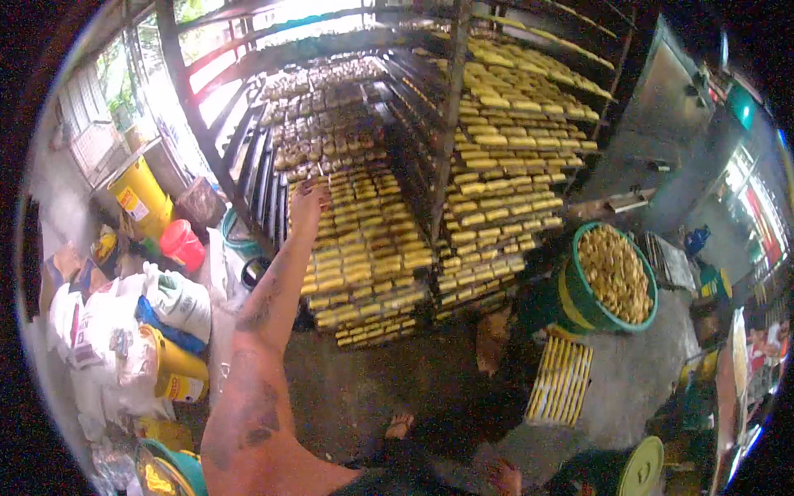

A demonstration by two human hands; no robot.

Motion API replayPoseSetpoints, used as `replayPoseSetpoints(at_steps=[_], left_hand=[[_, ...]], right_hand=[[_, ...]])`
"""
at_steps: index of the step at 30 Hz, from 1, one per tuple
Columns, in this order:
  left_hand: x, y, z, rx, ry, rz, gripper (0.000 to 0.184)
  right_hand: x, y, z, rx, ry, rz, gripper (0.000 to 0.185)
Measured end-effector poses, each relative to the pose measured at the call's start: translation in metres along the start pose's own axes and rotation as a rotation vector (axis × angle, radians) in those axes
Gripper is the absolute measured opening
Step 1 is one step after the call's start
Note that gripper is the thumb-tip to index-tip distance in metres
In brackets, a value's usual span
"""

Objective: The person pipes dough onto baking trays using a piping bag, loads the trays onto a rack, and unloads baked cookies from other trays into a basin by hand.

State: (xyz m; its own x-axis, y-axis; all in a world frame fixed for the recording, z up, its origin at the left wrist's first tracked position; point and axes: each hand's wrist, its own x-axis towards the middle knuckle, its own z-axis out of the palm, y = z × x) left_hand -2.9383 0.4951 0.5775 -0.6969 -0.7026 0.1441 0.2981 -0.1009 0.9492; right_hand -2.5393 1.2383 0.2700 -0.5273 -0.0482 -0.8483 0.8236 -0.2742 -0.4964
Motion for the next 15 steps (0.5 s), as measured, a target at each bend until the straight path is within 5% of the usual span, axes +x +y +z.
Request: replayPoseSetpoints(at_steps=[1, 3, 9, 15], left_hand=[[0.014, 0.01, 0.008, 0.012, -0.019, 0.05, 0.035], [0.016, 0.065, 0.035, -0.188, -0.077, 0.219, 0.035], [0.05, 0.21, 0.034, -0.746, -0.112, 0.308, 0.061], [0.113, 0.256, 0.009, -0.603, -0.279, 0.226, 0.042]], right_hand=[[-0.026, -0.037, 0.042, -0.052, 0.205, -0.039, 0.024], [-0.106, -0.08, 0.109, -0.236, 0.012, -0.492, 0.048], [-0.024, -0.07, 0.029, -0.088, 0.029, -0.38, 0.033], [0.068, -0.115, 0.013, -1.932, 0.144, -0.486, 0.023]])
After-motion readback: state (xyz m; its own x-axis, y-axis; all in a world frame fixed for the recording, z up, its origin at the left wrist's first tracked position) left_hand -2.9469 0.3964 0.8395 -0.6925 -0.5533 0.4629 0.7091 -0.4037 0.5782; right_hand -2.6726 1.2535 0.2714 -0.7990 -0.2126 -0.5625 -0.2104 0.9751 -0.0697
